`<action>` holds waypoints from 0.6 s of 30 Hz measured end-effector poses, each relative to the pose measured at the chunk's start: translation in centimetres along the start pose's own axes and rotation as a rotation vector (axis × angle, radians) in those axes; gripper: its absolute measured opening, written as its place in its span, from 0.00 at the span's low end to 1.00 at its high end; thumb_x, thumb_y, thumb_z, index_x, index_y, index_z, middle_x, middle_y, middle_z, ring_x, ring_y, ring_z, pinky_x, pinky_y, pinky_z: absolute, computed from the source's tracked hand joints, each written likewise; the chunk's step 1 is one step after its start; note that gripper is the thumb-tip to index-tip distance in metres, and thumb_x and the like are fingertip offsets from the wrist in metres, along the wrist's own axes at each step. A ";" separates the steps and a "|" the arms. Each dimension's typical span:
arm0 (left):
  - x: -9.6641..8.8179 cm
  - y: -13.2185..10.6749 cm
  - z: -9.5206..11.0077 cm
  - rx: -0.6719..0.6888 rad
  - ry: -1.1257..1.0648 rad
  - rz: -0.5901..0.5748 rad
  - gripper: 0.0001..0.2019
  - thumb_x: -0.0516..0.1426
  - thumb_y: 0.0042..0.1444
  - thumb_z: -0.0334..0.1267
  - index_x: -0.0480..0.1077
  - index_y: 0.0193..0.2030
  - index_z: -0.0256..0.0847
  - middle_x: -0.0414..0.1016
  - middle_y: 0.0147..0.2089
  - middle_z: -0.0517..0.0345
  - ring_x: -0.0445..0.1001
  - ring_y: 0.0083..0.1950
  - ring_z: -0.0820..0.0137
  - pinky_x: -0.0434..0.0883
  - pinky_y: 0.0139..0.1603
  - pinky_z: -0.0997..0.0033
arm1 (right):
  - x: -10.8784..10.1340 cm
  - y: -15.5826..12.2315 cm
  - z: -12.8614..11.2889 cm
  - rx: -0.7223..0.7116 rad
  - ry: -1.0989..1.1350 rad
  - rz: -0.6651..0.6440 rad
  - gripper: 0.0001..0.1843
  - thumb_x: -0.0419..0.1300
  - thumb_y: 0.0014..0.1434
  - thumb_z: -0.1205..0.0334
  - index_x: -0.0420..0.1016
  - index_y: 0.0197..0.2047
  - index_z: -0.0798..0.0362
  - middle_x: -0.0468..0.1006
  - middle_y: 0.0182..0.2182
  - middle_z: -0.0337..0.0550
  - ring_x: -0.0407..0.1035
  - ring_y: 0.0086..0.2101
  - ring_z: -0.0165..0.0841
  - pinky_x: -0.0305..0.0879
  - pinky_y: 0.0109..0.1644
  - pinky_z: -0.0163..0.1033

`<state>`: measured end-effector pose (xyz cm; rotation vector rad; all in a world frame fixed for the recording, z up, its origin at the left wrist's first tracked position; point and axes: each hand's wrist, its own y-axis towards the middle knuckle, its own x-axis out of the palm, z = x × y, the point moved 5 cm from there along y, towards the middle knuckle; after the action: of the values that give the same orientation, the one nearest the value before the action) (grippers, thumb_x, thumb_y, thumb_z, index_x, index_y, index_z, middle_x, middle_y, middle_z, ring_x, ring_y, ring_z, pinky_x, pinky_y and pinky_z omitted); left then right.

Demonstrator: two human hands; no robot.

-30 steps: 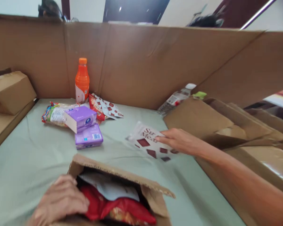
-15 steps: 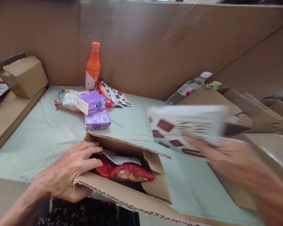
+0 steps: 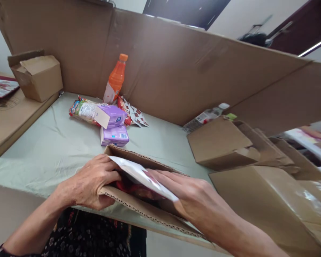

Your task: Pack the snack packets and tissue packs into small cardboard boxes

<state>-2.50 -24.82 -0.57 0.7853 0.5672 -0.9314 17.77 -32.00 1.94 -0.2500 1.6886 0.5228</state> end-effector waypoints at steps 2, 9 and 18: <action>0.0 -0.2 0.0 0.015 -0.001 0.008 0.15 0.58 0.47 0.33 0.74 0.45 0.42 0.79 0.50 0.50 0.74 0.53 0.56 0.68 0.57 0.52 | 0.5 0.9 -0.1 0.006 -0.104 -0.060 0.27 0.50 0.54 0.77 0.78 0.51 0.49 0.86 0.37 0.42 0.81 0.33 0.35 0.74 0.32 0.35; 0.3 -0.4 -0.2 0.024 -0.022 0.023 0.15 0.59 0.46 0.33 0.74 0.43 0.42 0.79 0.47 0.51 0.74 0.48 0.58 0.67 0.54 0.54 | 3.9 3.6 1.1 0.130 -0.117 -0.433 0.21 0.62 0.51 0.74 0.80 0.49 0.50 0.86 0.37 0.48 0.81 0.35 0.43 0.75 0.38 0.40; 0.4 -0.3 -0.5 0.025 -0.057 0.062 0.11 0.57 0.49 0.35 0.72 0.41 0.42 0.80 0.44 0.51 0.75 0.45 0.59 0.68 0.55 0.54 | 5.0 6.6 0.2 0.074 0.222 -0.635 0.27 0.55 0.61 0.75 0.75 0.61 0.51 0.82 0.54 0.50 0.77 0.51 0.44 0.71 0.57 0.48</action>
<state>-2.63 -24.73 -1.24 0.7918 0.4797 -0.9026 14.07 -25.48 -1.59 -0.7795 1.7192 -0.0436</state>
